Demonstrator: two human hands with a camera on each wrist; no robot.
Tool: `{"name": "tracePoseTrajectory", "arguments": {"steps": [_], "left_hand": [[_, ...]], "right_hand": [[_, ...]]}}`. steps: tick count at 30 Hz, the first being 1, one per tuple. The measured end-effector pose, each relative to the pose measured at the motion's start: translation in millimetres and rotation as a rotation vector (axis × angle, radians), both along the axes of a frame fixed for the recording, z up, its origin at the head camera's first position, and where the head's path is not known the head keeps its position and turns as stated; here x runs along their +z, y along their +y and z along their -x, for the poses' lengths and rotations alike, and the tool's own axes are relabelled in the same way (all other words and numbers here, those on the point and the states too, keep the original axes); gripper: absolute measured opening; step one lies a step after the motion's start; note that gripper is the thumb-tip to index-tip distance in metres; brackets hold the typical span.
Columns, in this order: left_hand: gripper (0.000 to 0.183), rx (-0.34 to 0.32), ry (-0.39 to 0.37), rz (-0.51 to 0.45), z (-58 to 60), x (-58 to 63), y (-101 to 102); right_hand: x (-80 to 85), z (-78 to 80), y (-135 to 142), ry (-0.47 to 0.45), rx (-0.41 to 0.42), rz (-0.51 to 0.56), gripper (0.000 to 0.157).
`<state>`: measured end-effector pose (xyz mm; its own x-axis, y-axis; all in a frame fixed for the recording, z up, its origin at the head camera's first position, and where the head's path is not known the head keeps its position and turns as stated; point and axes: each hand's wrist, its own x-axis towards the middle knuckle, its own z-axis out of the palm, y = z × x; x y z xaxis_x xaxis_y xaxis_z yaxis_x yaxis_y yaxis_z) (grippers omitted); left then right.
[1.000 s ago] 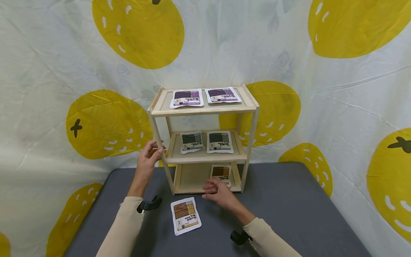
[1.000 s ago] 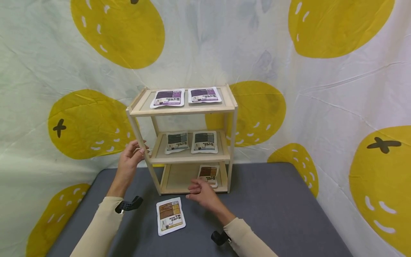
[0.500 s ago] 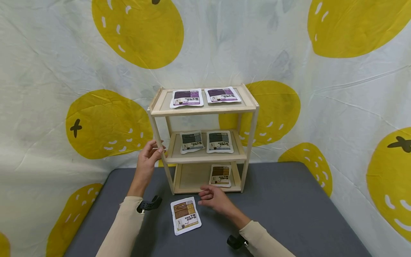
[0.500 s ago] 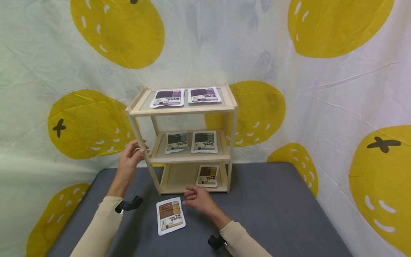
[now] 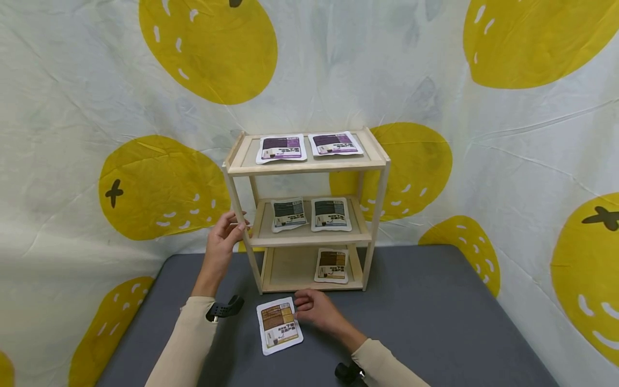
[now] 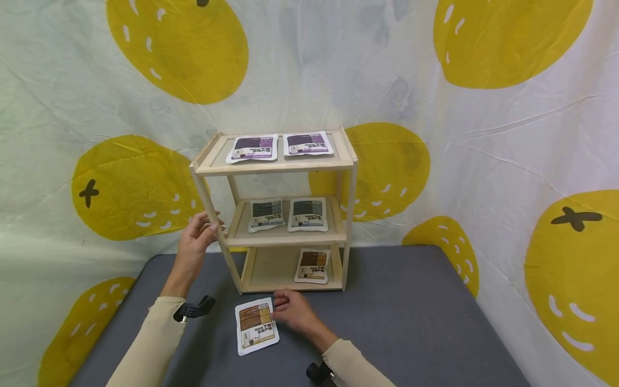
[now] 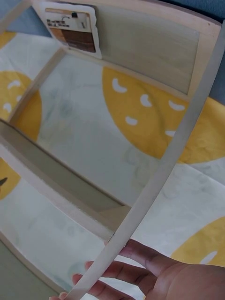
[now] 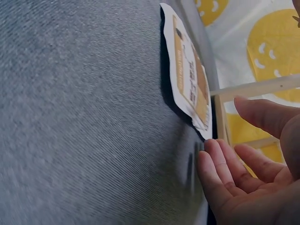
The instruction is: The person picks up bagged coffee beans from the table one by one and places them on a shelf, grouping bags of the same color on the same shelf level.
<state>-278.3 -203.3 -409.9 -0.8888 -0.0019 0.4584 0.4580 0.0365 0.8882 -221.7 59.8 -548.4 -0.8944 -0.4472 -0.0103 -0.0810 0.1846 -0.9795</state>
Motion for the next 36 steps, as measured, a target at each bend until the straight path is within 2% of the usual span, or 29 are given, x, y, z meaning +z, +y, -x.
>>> {"name": "tracePoseTrajectory", "arguments": {"steps": [15, 21, 24, 26, 31, 36], "left_hand": [[0.037, 0.015, -0.023, 0.017, -2.1, 1.6, 0], [0.035, 0.009, -0.015, -0.002, -0.5, 0.8, 0], [0.033, 0.012, -0.016, -0.007, -0.4, 1.0, 0], [0.034, 0.009, -0.014, -0.006, -0.1, 1.2, 0], [0.039, -0.004, -0.01, -0.01, 1.2, 0.1, 0], [0.037, 0.005, -0.009, 0.002, 0.8, -0.6, 0]], "right_hand": [[-9.7, -1.5, -14, -0.003, -0.054, -0.011, 0.053], [-8.6, 0.1, -23, 0.048, -0.067, -0.181, 0.063], [-6.8, 0.2, -27, 0.111, -0.074, -0.296, 0.071], [-7.2, -0.6, -30, 0.158, -0.091, -0.367, 0.07], [-7.3, -5.0, -35, 0.237, -0.135, -0.49, 0.055], [-2.9, -9.6, -37, 0.212, -0.15, -0.495, 0.039]]}}
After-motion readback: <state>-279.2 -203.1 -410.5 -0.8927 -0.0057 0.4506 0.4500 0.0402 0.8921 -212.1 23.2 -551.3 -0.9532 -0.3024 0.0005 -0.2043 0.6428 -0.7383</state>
